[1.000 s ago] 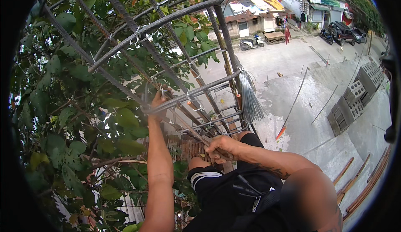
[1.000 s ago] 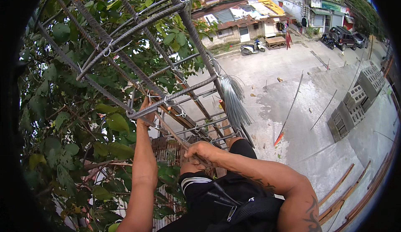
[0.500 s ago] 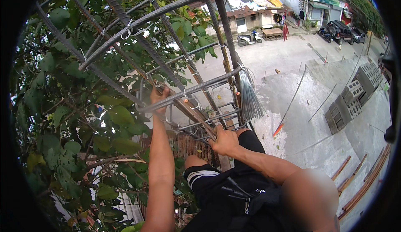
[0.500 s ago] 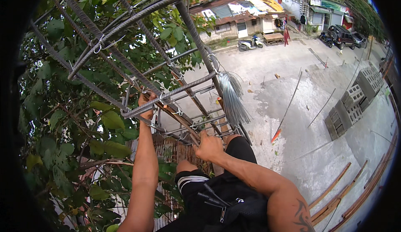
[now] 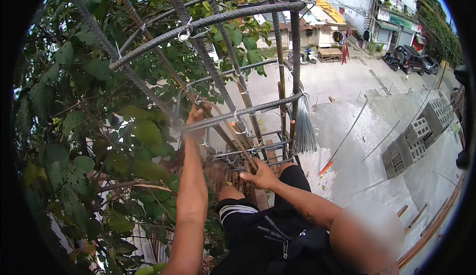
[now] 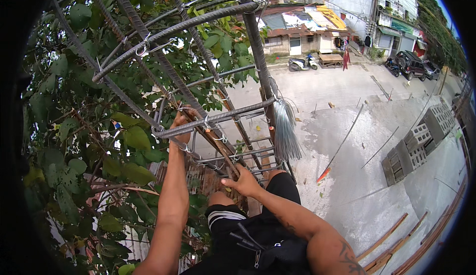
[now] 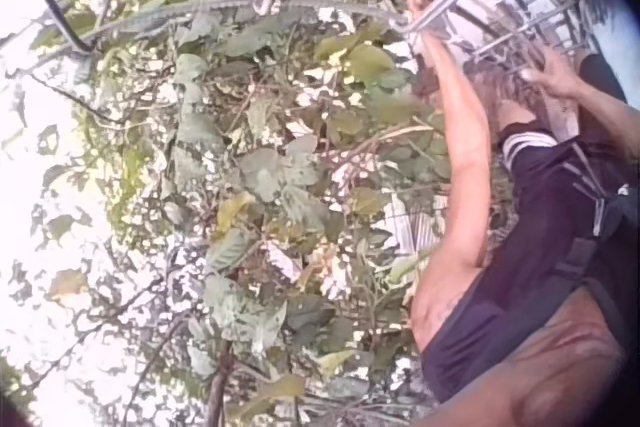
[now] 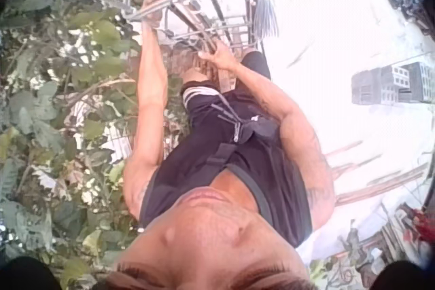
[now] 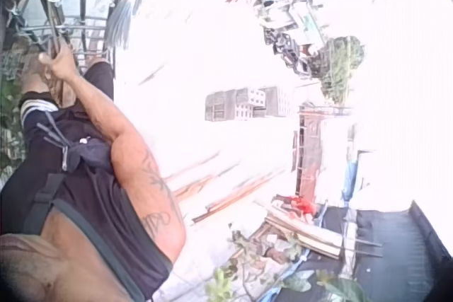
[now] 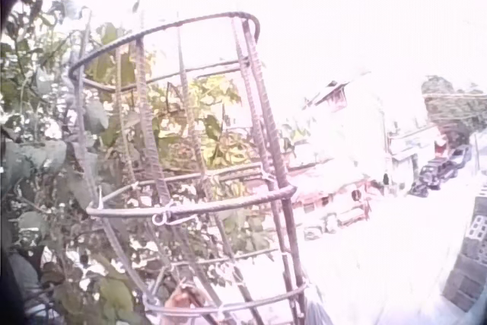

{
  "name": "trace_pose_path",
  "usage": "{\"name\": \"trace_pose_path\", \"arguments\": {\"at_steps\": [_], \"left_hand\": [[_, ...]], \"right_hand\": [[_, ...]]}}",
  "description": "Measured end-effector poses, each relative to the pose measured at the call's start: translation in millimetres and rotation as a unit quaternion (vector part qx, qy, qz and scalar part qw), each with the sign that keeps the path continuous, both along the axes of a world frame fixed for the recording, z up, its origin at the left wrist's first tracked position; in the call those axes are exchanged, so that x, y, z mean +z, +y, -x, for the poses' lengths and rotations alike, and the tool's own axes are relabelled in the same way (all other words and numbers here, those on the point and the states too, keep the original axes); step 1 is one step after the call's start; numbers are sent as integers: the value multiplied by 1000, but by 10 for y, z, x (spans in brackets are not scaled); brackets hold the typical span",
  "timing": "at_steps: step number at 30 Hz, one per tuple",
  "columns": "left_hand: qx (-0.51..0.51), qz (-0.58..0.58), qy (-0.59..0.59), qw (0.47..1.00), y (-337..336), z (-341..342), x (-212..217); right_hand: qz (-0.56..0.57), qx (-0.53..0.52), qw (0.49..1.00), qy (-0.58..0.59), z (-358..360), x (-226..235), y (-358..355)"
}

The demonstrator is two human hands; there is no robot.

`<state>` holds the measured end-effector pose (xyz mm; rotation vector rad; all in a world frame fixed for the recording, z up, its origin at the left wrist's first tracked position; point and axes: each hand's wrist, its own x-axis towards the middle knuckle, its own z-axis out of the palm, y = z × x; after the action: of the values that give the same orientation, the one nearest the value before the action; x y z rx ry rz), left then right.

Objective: The person climbs a vertical metal scaffolding structure and uses wire ties to secure horizontal bars to vertical poles. They repeatedly wrap and twist wire around the joints to fasten the components together.

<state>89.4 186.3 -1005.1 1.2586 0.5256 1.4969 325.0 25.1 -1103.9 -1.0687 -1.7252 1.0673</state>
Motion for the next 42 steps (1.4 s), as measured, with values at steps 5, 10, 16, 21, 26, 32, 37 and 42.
{"name": "trace_pose_path", "arguments": {"at_steps": [5,10,16,21,26,32,37,42], "left_hand": [[29,106,-31,993,36,-14,10],[126,85,77,985,-24,-104,93],[133,161,200,957,-257,2,230],[54,192,138,970,-235,84,246],[-58,176,79,980,-94,161,293],[-134,126,79,980,-218,386,399],[-112,122,124,978,-261,367,538],[-85,155,199,964,-353,376,741]], "right_hand": [[364,319,783,391,-87,-100,153],[442,437,613,488,-39,21,25],[393,322,774,377,-168,264,-46],[288,212,895,267,-147,270,-46],[169,101,973,119,-96,139,14],[42,3,999,-3,-63,32,69],[248,111,957,102,-186,256,44],[345,348,830,267,-247,554,-88]]}}
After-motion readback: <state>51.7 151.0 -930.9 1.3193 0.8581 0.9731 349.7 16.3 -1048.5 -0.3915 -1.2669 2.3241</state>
